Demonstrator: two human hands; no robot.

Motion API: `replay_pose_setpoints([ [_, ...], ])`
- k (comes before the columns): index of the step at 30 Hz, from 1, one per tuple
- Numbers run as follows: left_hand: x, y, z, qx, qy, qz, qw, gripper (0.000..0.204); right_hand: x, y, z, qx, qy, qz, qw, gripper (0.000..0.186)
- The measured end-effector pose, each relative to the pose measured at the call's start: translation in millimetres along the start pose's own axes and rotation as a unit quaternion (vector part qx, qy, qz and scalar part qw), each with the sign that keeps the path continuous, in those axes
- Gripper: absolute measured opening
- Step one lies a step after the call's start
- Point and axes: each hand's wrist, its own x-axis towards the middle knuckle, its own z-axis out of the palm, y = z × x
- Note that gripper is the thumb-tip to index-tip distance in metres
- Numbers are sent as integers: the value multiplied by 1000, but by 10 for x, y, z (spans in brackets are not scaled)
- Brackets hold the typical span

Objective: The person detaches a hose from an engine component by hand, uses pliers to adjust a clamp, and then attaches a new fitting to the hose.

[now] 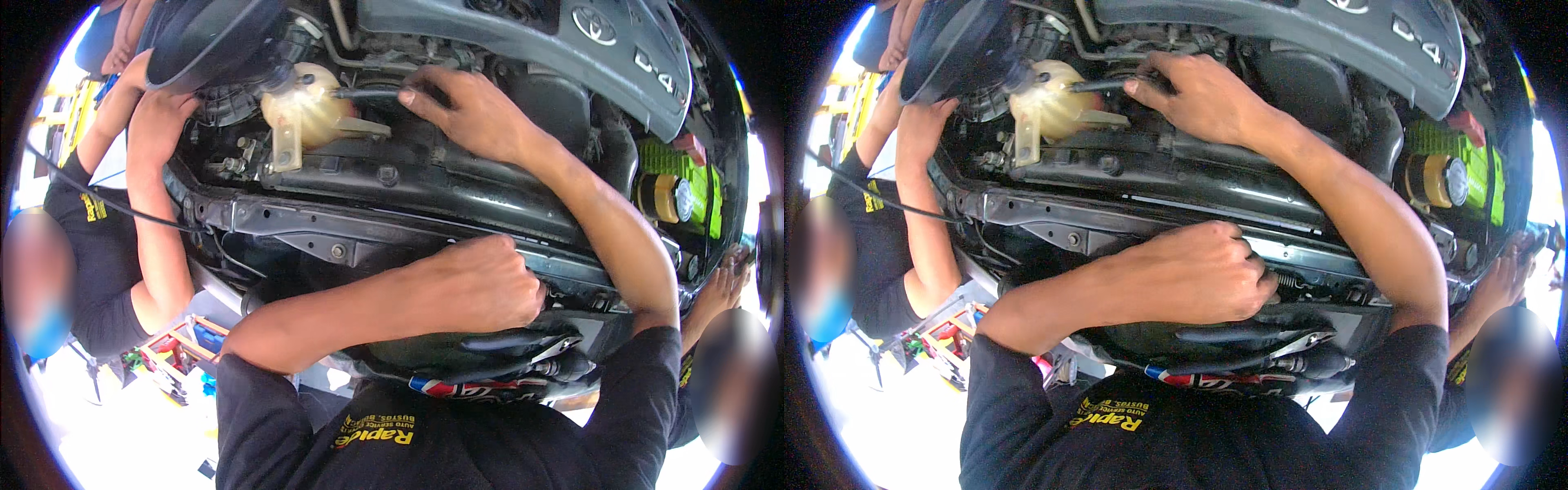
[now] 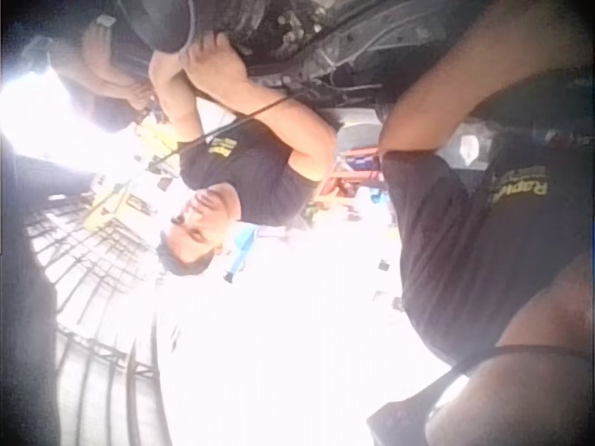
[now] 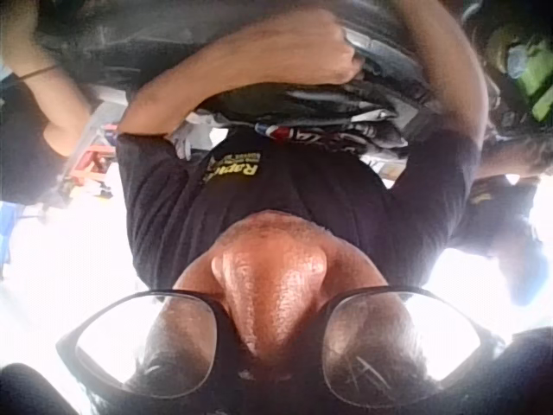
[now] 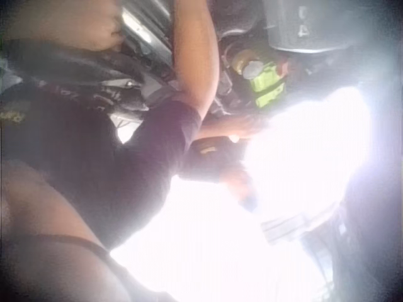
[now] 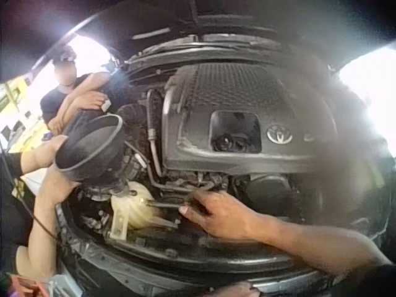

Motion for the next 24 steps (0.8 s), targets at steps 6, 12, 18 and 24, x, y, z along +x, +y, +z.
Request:
replay_pose_setpoints([
  [6, -11, -23, 71, -3, 49, 18, 999, 18, 270, -107, 173, -20, -23, -41, 999, 54],
  [12, -6, -30, 17, 14, 44, 23, 999, 17, 556, -353, 325, -102, -53, -30, 993, 41],
  [18, -22, 6, 78, -8, 79, 12, 997, 13, 701, -224, 203, 130, -195, 80, 969, 43],
  [24, -20, -11, 98, -11, 84, 22, 996, 17, 696, -236, 124, 295, -271, 164, 901, 44],
])
